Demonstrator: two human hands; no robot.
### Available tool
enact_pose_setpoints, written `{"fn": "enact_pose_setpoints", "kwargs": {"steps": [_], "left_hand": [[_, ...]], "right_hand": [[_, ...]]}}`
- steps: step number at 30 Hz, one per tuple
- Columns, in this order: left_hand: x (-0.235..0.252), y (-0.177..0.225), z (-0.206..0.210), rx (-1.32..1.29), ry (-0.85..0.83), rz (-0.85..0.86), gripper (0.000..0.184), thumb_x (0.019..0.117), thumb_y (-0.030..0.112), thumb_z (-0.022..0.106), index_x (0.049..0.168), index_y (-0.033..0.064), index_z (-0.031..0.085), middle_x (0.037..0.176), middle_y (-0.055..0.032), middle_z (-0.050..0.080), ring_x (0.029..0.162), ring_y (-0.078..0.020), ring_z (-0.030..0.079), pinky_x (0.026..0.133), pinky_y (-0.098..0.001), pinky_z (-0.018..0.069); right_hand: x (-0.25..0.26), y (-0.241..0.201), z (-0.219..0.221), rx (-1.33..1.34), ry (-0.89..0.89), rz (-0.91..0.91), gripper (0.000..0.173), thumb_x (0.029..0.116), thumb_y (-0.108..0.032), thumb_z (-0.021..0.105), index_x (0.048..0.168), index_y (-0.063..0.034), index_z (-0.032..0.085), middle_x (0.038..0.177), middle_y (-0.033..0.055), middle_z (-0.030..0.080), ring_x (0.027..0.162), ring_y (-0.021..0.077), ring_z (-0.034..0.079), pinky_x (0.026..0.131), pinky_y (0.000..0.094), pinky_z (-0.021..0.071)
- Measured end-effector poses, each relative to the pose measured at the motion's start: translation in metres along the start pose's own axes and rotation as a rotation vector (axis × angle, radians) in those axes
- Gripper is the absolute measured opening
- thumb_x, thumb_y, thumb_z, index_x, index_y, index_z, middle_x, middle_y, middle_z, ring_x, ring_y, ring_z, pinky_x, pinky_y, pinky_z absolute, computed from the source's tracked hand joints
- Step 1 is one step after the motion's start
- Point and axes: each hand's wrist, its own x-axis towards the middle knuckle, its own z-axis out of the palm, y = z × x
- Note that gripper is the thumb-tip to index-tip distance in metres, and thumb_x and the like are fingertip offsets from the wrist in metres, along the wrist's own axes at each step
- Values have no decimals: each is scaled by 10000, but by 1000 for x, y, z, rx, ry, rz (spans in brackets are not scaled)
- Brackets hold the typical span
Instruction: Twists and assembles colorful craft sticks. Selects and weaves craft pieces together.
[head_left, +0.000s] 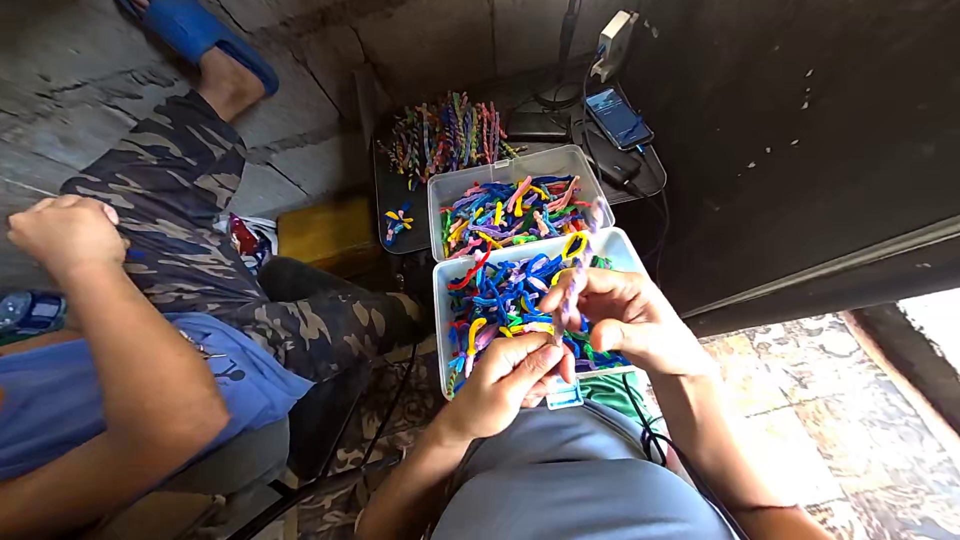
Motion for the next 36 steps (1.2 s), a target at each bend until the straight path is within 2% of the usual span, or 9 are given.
{"fn": "enact_pose_setpoints", "kwargs": {"steps": [10, 14, 17, 19, 22, 24, 29, 33, 36], "left_hand": [[8, 5, -5, -773, -304, -197, 188, 1040, 220, 569, 941, 167, 719, 669, 190, 595, 526, 128, 484, 470, -64, 361], [7, 7, -1, -32, 1, 57, 255, 1094, 181, 451, 945, 118, 648, 662, 187, 499, 554, 139, 406, 496, -56, 321], [9, -1, 9, 958, 386, 301, 262, 1047, 105, 513, 919, -42, 688, 623, -50, 582, 543, -53, 530, 549, -172, 440], [11, -8, 14, 1170, 481, 346, 268, 1037, 117, 521, 903, -49, 684, 621, -92, 608, 541, -115, 577, 546, -229, 465], [11, 1, 6, 615, 321, 192, 267, 1065, 89, 465, 923, -23, 661, 635, 60, 496, 550, 53, 430, 534, -108, 371], [12, 12, -2, 52, 114, 24, 272, 1078, 109, 416, 918, 119, 635, 626, 190, 457, 524, 131, 379, 482, -64, 311], [16, 17, -10, -591, -202, -165, 219, 1055, 203, 542, 920, 165, 710, 659, 196, 560, 517, 134, 452, 463, -54, 346], [15, 13, -1, -110, -20, -11, 262, 1090, 142, 428, 927, 141, 634, 647, 196, 490, 540, 138, 403, 484, -60, 317], [15, -1, 11, 869, 326, 272, 254, 1047, 75, 490, 898, -33, 666, 621, -22, 552, 530, -42, 504, 522, -171, 424]], "right_hand": [[5, 11, 3, 149, -81, -98, 55, 969, -166, 705, 975, -163, 759, 966, -112, 721, 948, -31, 654, 844, 162, 542], [0, 4, 9, -227, 157, -138, 113, 943, -181, 722, 837, -147, 706, 841, -116, 648, 844, -50, 606, 780, 135, 517], [-1, 4, 22, -487, 328, -102, 169, 932, -169, 686, 779, -116, 638, 802, -95, 575, 767, -61, 555, 701, 110, 486], [0, 5, 27, -470, 386, -47, 173, 922, -156, 687, 768, -118, 620, 809, -92, 580, 736, -67, 558, 673, 102, 494], [2, 2, 26, -263, 382, 55, 151, 925, -119, 696, 797, -156, 627, 773, -110, 600, 672, -43, 591, 635, 128, 535], [2, 2, 18, -93, 260, 93, 101, 963, -169, 684, 866, -181, 657, 835, -116, 642, 727, -41, 609, 669, 132, 533], [3, 7, 10, 145, 95, 9, 71, 942, -190, 729, 891, -158, 767, 940, -95, 702, 936, -17, 646, 820, 160, 547], [1, 6, 18, 96, 250, -17, 139, 917, -96, 716, 798, -159, 683, 839, -85, 637, 744, -24, 617, 673, 142, 544], [1, 6, 26, -108, 400, -10, 196, 911, -60, 667, 767, -172, 595, 788, -89, 578, 660, -23, 574, 613, 141, 530]]}}
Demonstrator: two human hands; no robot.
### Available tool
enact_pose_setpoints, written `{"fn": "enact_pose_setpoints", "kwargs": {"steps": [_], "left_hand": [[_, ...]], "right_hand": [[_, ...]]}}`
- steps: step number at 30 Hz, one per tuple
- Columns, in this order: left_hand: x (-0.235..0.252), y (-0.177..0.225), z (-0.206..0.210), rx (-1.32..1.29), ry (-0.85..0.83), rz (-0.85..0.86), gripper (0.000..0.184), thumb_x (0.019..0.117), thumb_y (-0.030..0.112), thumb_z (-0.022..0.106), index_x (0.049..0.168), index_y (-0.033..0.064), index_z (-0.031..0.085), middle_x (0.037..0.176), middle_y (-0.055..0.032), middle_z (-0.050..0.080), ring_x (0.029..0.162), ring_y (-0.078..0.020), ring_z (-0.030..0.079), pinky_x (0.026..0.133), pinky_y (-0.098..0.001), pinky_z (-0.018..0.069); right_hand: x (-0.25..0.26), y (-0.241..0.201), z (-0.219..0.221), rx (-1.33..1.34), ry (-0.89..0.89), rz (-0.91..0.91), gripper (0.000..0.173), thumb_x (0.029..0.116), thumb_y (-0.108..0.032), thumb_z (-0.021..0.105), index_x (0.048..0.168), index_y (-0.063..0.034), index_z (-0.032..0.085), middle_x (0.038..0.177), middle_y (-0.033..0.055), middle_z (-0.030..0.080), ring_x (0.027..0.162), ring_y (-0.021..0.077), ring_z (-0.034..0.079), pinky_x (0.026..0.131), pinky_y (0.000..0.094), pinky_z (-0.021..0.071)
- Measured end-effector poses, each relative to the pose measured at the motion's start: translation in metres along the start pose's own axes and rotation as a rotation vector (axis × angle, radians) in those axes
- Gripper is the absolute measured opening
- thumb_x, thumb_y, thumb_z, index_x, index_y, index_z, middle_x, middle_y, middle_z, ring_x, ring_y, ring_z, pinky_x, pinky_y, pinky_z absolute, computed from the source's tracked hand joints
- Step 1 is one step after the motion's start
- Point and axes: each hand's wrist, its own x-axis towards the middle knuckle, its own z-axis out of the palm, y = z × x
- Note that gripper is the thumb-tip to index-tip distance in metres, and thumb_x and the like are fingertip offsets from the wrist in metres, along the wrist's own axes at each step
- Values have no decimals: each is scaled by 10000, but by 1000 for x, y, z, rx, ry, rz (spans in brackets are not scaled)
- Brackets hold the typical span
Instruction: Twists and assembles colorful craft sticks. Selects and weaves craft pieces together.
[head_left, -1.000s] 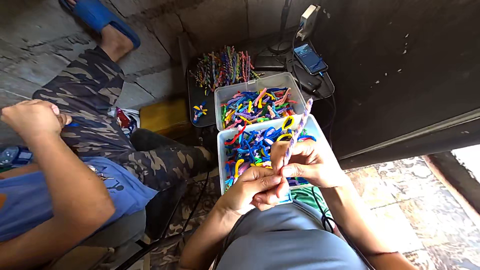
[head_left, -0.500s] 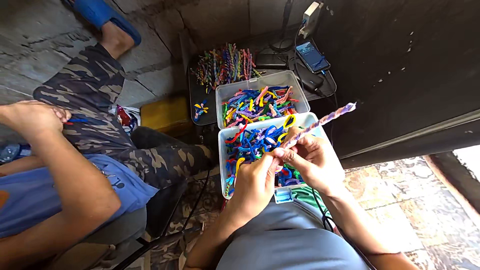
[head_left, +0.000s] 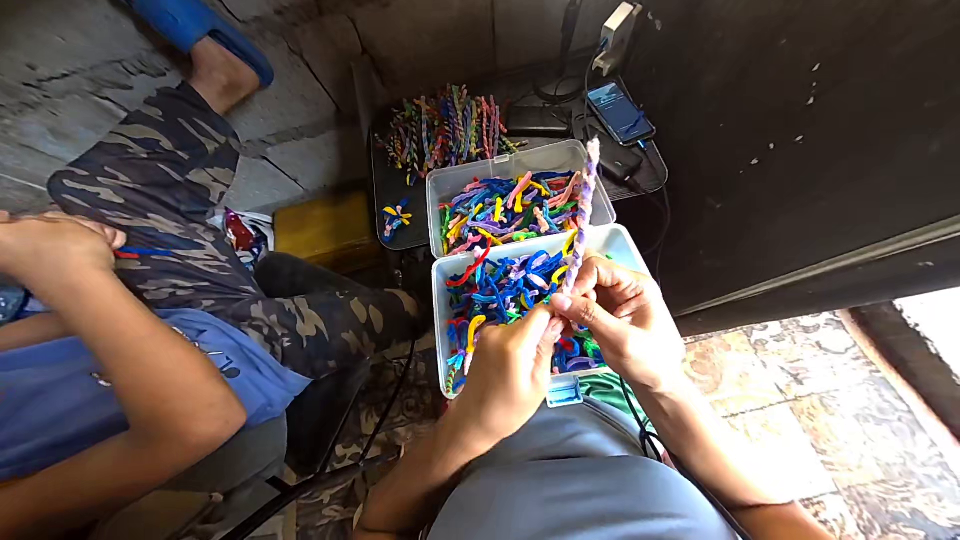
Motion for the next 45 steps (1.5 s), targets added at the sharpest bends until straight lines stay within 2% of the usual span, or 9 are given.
{"fn": "enact_pose_setpoints", "kwargs": {"steps": [2, 4, 7, 10, 14, 20, 24, 39, 45], "left_hand": [[-1, -3, 10, 352, 112, 100, 240, 1015, 75, 518, 853, -39, 654, 595, -94, 583, 524, -152, 593, 510, -269, 474], [0, -5, 7, 250, 73, 53, 258, 1027, 85, 504, 858, -39, 654, 603, -67, 561, 539, -109, 557, 530, -228, 459], [6, -3, -11, -478, -158, -161, 259, 1073, 80, 428, 910, 31, 622, 649, 115, 477, 552, 89, 409, 518, -86, 350], [11, -3, -25, -1189, -418, -357, 272, 1081, 173, 460, 905, 178, 666, 651, 206, 540, 528, 140, 442, 469, -55, 339], [7, -2, -22, -1408, -560, -353, 235, 1060, 227, 531, 896, 191, 697, 667, 200, 577, 536, 142, 471, 466, -51, 340], [-6, 7, -21, -406, -213, 26, 299, 1086, 100, 438, 914, -59, 624, 658, 19, 509, 580, 53, 433, 553, -98, 372], [-17, 5, -10, 280, 59, 103, 219, 1017, 91, 524, 895, -20, 667, 594, -82, 583, 519, -160, 582, 506, -281, 459], [-22, -8, 3, 545, 257, 210, 179, 980, 63, 542, 856, 6, 658, 578, -54, 563, 463, -159, 565, 440, -274, 452], [-20, -20, -3, 323, 244, 168, 223, 982, 82, 557, 806, -3, 664, 589, -77, 592, 511, -169, 599, 479, -299, 466]], "right_hand": [[0, 2, 4, -102, 59, -14, 208, 901, -60, 653, 751, -175, 566, 784, -91, 541, 685, -21, 553, 630, 136, 511], [0, 3, 5, -134, 75, -16, 205, 906, -58, 648, 758, -170, 561, 778, -89, 535, 685, -19, 549, 633, 135, 504], [2, -2, 1, -20, -24, 65, 187, 951, -81, 632, 796, -177, 587, 771, -95, 569, 647, -32, 570, 598, 126, 519], [6, 1, -10, 178, -274, 70, 87, 999, -227, 638, 950, -196, 704, 927, -115, 667, 876, -30, 630, 786, 163, 541], [7, 7, -10, 338, -406, -83, 83, 981, -207, 687, 1019, -200, 761, 991, -125, 697, 964, -29, 629, 858, 162, 520], [-2, 2, -3, -12, -219, -161, 89, 979, -258, 699, 921, -191, 705, 901, -130, 638, 866, -66, 596, 780, 110, 501], [-7, 10, 7, -271, -84, -198, 186, 989, -267, 669, 860, -136, 639, 876, -100, 603, 834, -72, 569, 751, 108, 491], [-7, 11, 23, -5, 3, 2, 118, 932, -196, 721, 843, -253, 667, 815, -160, 643, 722, -59, 598, 668, 113, 517], [1, 15, 25, 81, 3, 112, 152, 912, -134, 715, 803, -230, 671, 760, -124, 655, 691, -31, 617, 673, 137, 534]]}}
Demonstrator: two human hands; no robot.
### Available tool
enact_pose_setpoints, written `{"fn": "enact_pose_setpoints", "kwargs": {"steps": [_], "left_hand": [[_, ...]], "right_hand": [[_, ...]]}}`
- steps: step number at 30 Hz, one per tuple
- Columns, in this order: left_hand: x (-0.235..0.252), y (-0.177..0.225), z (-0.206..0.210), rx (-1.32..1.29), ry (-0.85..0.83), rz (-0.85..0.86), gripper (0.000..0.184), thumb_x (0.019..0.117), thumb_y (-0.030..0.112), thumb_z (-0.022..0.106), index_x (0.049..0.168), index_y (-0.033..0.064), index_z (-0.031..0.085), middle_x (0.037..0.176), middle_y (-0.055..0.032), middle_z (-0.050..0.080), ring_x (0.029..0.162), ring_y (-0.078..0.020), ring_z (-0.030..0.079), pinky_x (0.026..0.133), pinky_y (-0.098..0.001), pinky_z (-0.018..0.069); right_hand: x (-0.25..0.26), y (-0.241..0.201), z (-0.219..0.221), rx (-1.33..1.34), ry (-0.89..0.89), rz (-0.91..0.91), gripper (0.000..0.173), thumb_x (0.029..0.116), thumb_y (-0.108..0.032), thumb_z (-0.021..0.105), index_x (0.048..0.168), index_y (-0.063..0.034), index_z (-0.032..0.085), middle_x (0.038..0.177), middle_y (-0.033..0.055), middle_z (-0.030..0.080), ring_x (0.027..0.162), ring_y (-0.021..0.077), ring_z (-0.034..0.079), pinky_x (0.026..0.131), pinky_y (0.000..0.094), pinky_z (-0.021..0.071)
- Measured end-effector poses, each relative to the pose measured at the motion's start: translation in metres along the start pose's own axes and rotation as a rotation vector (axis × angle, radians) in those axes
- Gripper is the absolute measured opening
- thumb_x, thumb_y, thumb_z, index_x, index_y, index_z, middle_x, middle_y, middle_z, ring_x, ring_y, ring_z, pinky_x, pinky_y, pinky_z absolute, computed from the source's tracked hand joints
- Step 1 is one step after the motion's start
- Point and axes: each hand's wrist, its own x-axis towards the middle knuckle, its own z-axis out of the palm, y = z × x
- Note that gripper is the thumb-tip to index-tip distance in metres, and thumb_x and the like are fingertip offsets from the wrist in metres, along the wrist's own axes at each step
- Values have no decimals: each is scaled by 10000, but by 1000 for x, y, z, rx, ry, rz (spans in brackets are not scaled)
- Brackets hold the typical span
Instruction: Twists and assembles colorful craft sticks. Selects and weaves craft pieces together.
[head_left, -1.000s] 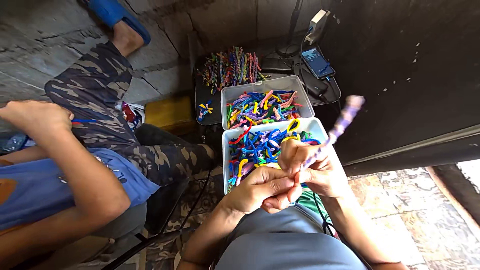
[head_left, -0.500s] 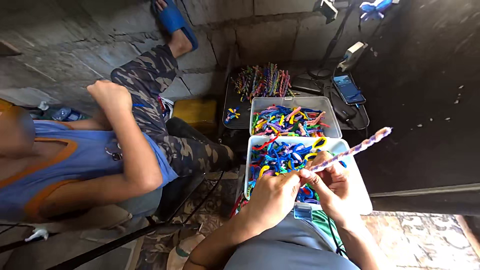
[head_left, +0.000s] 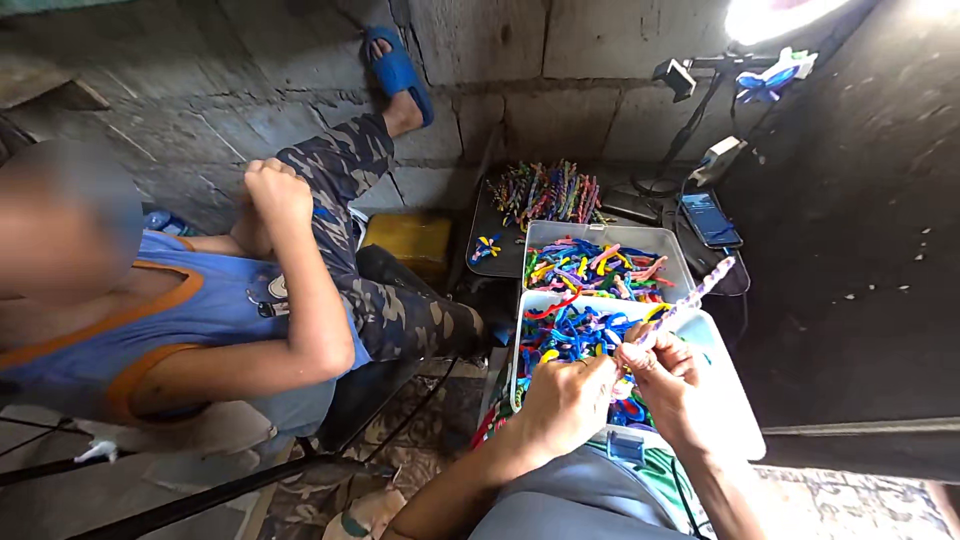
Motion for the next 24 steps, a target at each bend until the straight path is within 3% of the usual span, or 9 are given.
{"fn": "enact_pose_setpoints", "kwargs": {"steps": [4, 9, 11, 12, 13, 15, 17, 20, 24], "left_hand": [[8, -8, -11, -313, -85, -158, 235, 989, 92, 600, 829, -39, 711, 635, -86, 635, 551, -75, 581, 557, -211, 476], [28, -29, -14, -620, -132, -276, 222, 995, 85, 600, 873, -54, 722, 627, 29, 598, 549, 73, 494, 547, -103, 419], [38, -37, -12, -493, -130, -305, 229, 1002, 154, 620, 960, -42, 733, 777, -30, 663, 669, 7, 584, 627, -155, 490], [43, -40, -14, -390, -172, -316, 308, 999, 220, 633, 1122, -50, 719, 1042, -128, 694, 887, -97, 641, 777, -236, 528], [47, -44, -16, -308, -246, -330, 473, 1004, 299, 632, 1334, -40, 626, 1315, -207, 617, 1147, -222, 626, 953, -348, 524], [51, -52, -16, -205, -333, -367, 713, 1001, 404, 626, 1546, -5, 416, 1550, -276, 413, 1416, -385, 441, 1148, -508, 391], [51, -57, -16, -163, -345, -376, 731, 998, 422, 623, 1563, 15, 397, 1569, -279, 383, 1454, -413, 385, 1172, -544, 349], [45, -62, -16, -136, -381, -396, 693, 994, 376, 642, 1541, 8, 431, 1551, -277, 403, 1421, -415, 415, 1143, -521, 385], [39, -71, -13, -93, -404, -462, 676, 991, 368, 651, 1533, 19, 447, 1551, -270, 402, 1400, -421, 431, 1116, -528, 405]], "right_hand": [[12, -6, 0, -102, -82, 21, 177, 931, -131, 686, 798, -229, 622, 747, -142, 614, 652, -52, 556, 620, 115, 478], [48, -33, 0, -407, -284, 90, 155, 963, -120, 627, 844, -200, 567, 723, -172, 570, 644, -78, 534, 626, 115, 458], [74, -37, -1, -488, -312, 154, 154, 976, -90, 608, 837, -145, 573, 715, -131, 579, 669, -50, 565, 679, 156, 496], [90, -37, -4, -538, -314, 184, 151, 989, -77, 598, 840, -97, 578, 718, -91, 587, 678, -24, 573, 693, 185, 502], [109, -35, -9, -595, -314, 207, 157, 1005, -79, 597, 854, -39, 586, 723, -38, 577, 668, 16, 549, 675, 219, 478], [151, -27, -22, -707, -316, 250, 197, 1032, -124, 581, 892, 11, 618, 737, 18, 584, 657, 63, 543, 655, 266, 479], [193, -19, -33, -796, -277, 325, 236, 1040, -169, 585, 878, -6, 637, 727, 8, 565, 619, 58, 477, 606, 261, 410], [249, 4, -44, -896, -194, 395, 262, 1029, -206, 621, 972, 46, 662, 823, 84, 572, 691, 128, 480, 669, 347, 436], [294, 27, -51, -1006, -127, 403, 437, 1035, -344, 616, 1142, 76, 668, 1062, 222, 663, 924, 292, 622, 869, 517, 493]]}}
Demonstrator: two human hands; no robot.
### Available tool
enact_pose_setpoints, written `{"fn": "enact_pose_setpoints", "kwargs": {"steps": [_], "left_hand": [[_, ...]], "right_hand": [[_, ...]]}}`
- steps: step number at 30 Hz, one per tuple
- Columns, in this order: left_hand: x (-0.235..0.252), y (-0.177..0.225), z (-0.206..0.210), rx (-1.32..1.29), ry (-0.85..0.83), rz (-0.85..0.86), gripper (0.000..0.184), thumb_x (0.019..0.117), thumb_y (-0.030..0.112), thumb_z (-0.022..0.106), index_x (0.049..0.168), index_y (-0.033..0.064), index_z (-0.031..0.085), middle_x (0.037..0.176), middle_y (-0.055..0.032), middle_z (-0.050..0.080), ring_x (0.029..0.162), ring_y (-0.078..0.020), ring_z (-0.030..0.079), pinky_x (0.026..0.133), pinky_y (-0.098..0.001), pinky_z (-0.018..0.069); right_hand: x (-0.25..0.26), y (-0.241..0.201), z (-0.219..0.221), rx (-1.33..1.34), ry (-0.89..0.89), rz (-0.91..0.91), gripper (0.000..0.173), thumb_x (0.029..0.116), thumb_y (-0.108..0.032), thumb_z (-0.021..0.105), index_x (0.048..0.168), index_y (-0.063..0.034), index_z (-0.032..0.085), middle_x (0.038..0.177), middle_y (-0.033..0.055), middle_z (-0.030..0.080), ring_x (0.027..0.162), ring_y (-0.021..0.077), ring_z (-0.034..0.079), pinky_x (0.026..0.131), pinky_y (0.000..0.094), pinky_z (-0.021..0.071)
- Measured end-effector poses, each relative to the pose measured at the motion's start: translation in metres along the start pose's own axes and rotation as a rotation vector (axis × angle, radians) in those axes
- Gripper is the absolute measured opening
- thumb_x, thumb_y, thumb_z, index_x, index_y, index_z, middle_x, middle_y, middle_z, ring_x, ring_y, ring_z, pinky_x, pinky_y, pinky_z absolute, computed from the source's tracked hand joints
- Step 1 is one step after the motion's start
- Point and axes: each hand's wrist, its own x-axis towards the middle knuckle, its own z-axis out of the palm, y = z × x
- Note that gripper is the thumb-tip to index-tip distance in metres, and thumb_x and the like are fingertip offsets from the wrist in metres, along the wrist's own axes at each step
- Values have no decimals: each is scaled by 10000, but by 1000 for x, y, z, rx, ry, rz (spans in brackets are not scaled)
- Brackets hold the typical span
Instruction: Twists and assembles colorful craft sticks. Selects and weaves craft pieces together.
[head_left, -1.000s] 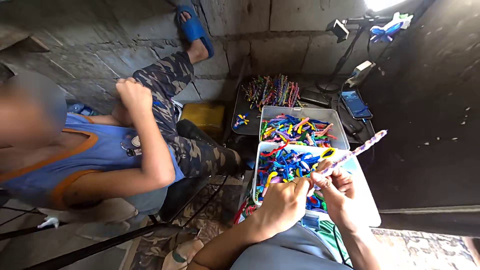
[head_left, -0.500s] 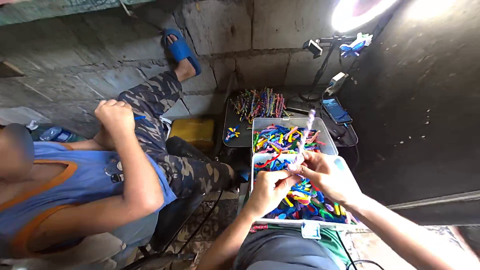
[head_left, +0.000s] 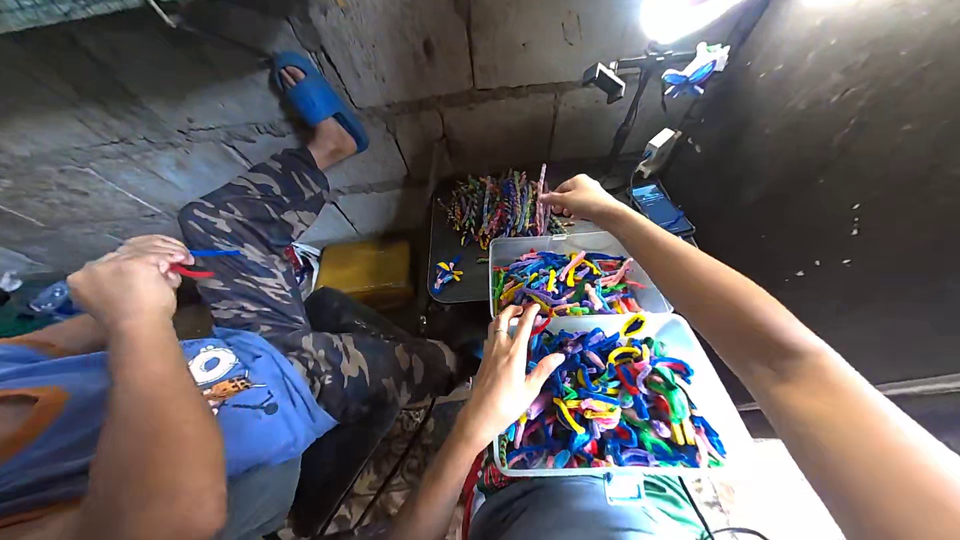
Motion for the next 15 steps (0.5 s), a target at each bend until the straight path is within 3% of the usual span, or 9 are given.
{"fn": "enact_pose_setpoints", "kwargs": {"steps": [2, 6, 8, 10, 13, 15], "left_hand": [[2, -6, 0, 24, 18, -40, 635, 996, 371, 646, 1507, 27, 490, 1546, -265, 415, 1392, -424, 444, 1112, -533, 413], [8, -14, 1, 86, 37, -39, 544, 1004, 343, 642, 1441, 28, 564, 1503, -240, 471, 1358, -401, 484, 1105, -511, 423], [14, -16, 6, 140, 44, -29, 522, 985, 302, 682, 1418, 29, 585, 1468, -249, 489, 1296, -398, 535, 1058, -506, 468], [19, -17, 11, 199, 67, -30, 524, 948, 266, 734, 1392, 22, 601, 1444, -264, 493, 1228, -397, 582, 994, -500, 511], [24, -18, 15, 232, 74, -40, 497, 913, 209, 775, 1337, -4, 627, 1409, -276, 509, 1181, -404, 608, 953, -494, 538], [26, -14, 13, 216, 27, -57, 493, 913, 212, 780, 1332, 0, 631, 1409, -267, 510, 1175, -391, 615, 953, -492, 539]], "right_hand": [[2, -4, 3, -98, -7, -64, 409, 1036, -316, 617, 1097, 82, 689, 1037, 248, 673, 939, 347, 637, 870, 574, 471], [-29, -9, 15, -324, -185, -310, 289, 1026, -208, 623, 1117, 51, 713, 1006, 239, 701, 955, 387, 671, 877, 614, 494], [-54, -10, 19, -416, -290, -439, 263, 1017, -197, 633, 1103, 38, 714, 945, 219, 701, 903, 388, 680, 841, 622, 512], [-82, -13, 20, -460, -424, -525, 265, 1010, -226, 654, 1062, 24, 726, 878, 177, 703, 827, 333, 679, 797, 573, 523], [-115, -18, 20, -516, -576, -515, 295, 1013, -272, 659, 1099, 2, 728, 843, 143, 689, 783, 294, 657, 764, 541, 520], [-128, -13, 23, -566, -600, -528, 255, 1020, -222, 646, 1125, -1, 719, 900, 165, 701, 848, 331, 674, 798, 561, 518]]}}
